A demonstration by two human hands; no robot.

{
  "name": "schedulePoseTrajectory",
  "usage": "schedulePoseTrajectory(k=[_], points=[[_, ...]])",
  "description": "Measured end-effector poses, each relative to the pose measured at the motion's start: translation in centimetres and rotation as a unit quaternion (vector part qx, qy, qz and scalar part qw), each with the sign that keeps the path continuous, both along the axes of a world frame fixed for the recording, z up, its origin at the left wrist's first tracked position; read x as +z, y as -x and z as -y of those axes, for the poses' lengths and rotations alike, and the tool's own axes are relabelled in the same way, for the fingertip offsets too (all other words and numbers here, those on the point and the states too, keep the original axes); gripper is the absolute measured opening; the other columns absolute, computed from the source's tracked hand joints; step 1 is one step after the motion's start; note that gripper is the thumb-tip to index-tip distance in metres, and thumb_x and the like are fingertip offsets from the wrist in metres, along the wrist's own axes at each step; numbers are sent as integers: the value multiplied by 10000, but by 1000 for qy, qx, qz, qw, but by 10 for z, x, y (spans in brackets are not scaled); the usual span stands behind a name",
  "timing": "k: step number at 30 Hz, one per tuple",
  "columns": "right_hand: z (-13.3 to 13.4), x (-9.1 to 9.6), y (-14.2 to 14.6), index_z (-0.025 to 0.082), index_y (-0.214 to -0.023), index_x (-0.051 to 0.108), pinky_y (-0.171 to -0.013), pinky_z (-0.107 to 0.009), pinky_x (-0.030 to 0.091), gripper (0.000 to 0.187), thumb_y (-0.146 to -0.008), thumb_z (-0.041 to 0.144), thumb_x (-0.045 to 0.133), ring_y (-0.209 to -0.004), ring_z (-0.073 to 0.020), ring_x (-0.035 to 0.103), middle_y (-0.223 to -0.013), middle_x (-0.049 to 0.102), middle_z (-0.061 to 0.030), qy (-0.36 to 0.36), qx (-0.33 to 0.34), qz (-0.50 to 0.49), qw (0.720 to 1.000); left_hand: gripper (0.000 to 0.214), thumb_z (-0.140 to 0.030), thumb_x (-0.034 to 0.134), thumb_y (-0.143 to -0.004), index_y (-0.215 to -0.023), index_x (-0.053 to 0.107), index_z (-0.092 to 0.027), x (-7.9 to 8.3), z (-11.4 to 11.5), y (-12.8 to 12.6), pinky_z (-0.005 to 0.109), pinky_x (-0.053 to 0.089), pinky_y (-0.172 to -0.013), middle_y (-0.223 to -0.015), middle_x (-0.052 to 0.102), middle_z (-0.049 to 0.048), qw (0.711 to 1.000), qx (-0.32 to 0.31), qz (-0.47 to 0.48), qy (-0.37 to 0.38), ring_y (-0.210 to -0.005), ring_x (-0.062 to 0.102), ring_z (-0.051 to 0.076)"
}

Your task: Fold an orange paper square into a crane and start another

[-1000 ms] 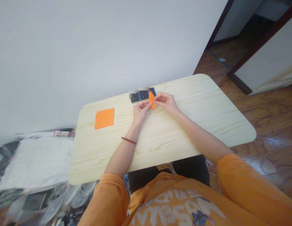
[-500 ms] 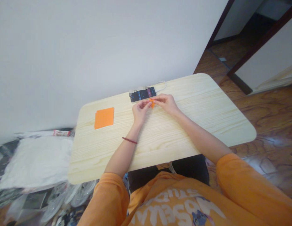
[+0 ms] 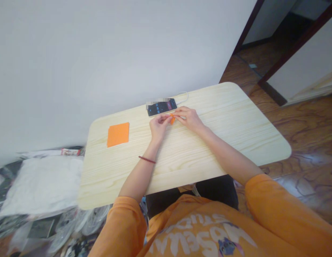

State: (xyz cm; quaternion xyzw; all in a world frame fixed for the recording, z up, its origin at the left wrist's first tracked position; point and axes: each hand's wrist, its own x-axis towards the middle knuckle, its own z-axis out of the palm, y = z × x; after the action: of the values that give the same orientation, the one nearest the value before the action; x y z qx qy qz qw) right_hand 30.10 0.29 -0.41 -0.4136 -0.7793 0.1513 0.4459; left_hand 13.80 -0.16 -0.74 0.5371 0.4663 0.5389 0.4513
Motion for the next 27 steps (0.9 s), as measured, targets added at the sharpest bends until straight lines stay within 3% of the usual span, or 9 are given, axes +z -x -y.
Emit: schedulePoseTrajectory(k=[8, 15, 27], points=[[7, 5, 6, 241, -939, 745, -734, -313, 539, 189, -824, 327, 623, -726, -155, 648, -944, 727, -44, 33, -46, -103, 993, 264, -350, 776, -631, -787, 696, -152, -1, -1, -3, 289, 521, -733, -773, 713, 50, 998, -21, 42, 30, -698, 656, 146], [6, 2, 6, 241, -860, 759, -839, -338, 526, 129, -808, 267, 643, -873, -185, 672, -919, 727, -44, 17, -41, -102, 994, 260, -344, 766, -644, -811, 719, -151, -4, -2, -4, 315, 517, -772, -826, 726, 60, 995, -49, 68, 47, -749, 662, 164], [2, 3, 4, 203, -818, 758, -795, -317, 521, 113, -786, 244, 658, -811, -180, 672, -847, 735, -47, 62, -31, -85, 994, 212, -334, 737, -680, -785, 729, -150, -9, -3, -2, 293, 521, -711, -790, 728, 54, 999, -4, -17, -34, -700, 657, 158]])
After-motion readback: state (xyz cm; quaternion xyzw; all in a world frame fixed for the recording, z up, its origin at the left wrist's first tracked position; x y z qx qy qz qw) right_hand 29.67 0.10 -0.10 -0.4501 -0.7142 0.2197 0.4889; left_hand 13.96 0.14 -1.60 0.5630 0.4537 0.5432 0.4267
